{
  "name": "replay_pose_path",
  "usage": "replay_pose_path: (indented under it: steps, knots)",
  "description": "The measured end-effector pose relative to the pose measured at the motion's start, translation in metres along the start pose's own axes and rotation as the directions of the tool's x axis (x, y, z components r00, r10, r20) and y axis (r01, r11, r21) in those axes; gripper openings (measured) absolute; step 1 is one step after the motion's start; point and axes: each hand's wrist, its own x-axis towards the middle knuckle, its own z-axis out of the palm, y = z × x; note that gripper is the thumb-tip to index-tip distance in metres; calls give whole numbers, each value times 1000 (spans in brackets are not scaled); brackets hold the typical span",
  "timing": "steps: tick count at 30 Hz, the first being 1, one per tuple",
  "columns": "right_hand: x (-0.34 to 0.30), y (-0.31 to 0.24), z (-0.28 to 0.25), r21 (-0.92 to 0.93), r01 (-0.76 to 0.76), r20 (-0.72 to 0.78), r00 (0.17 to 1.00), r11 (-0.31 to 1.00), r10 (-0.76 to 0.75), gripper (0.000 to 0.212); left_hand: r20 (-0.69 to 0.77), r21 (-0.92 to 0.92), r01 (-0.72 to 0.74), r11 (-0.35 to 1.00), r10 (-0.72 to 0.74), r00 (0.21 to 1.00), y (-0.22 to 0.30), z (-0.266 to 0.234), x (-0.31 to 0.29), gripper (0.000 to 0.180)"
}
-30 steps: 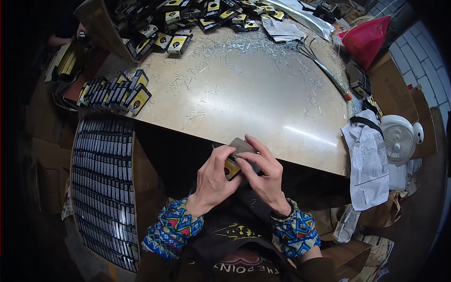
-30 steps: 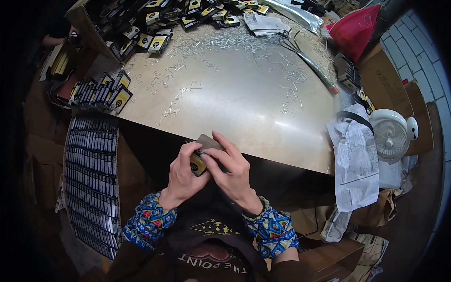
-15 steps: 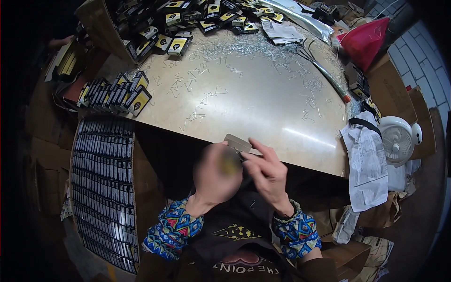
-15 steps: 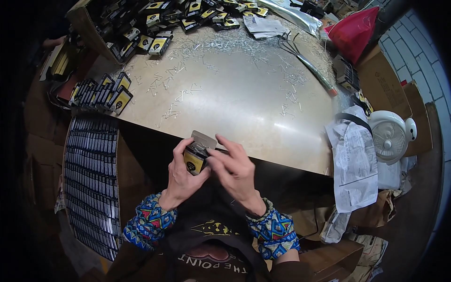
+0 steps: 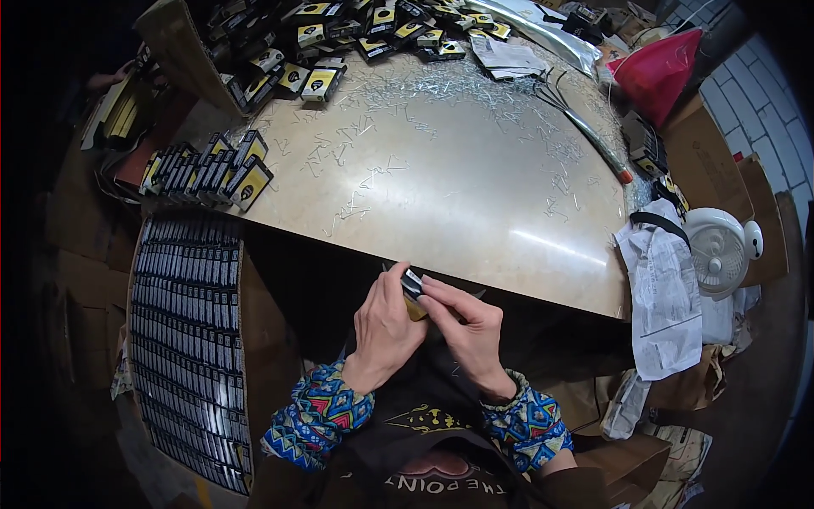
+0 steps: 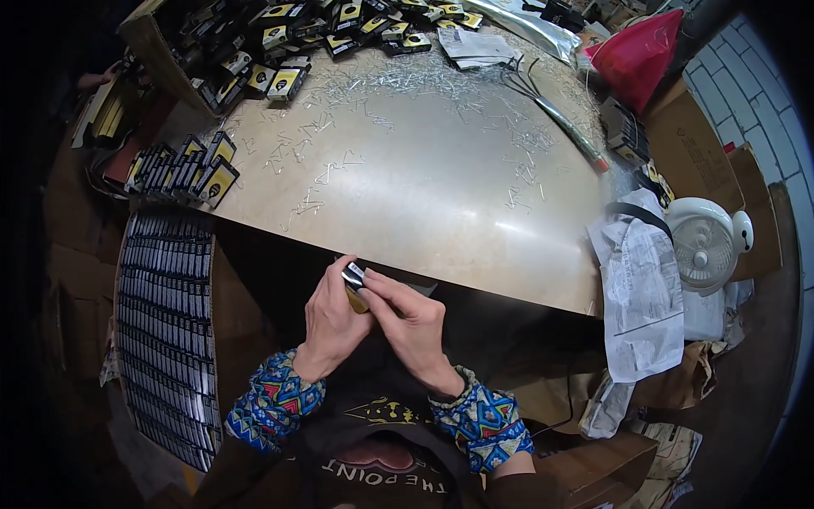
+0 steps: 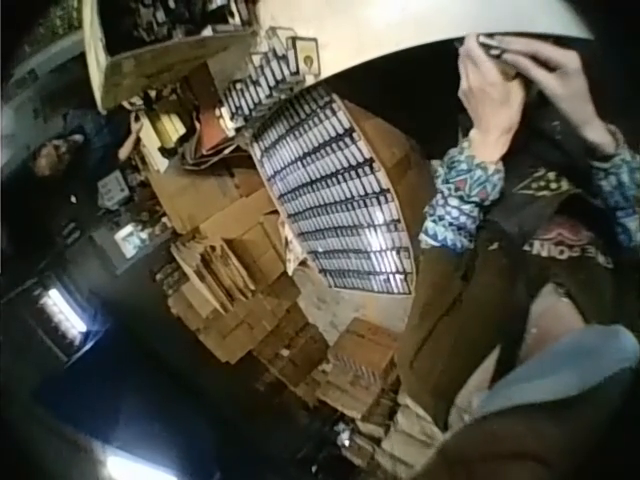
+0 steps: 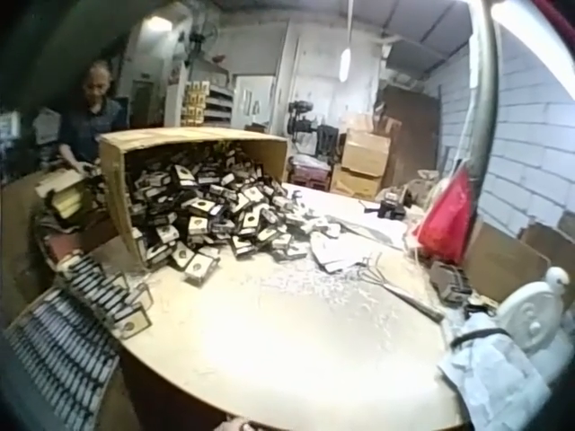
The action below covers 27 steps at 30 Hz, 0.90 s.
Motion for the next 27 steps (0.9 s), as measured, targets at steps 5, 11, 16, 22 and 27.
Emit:
replay_pose_path:
  steps: [5, 11, 16, 22, 27]
  knots:
    - [0, -3, -2, -126, 110, 64, 993, 986, -102, 21, 23, -39, 34, 999, -33, 999, 1, 0, -3, 54]
    - [-3, -12, 3, -109, -41, -66, 997, 993, 34, 19, 16, -21, 13, 1000, -13, 1000, 1, 2, -10, 54]
    - [-4, -4, 9, -156, 76, -101, 991, 985, -93, 18, 3, -12, -32, 999, 32, 999, -2, 2, -10, 54]
    - [-6, 2, 16, -493, 456, 29, 860, 741, -510, 19, 45, -132, 121, 984, -116, 992, -4, 3, -6, 42]
    - [8, 7, -6, -420, 495, 119, 861, 761, -495, 19, 111, -78, 87, 993, -78, 991, 11, -8, 9, 60]
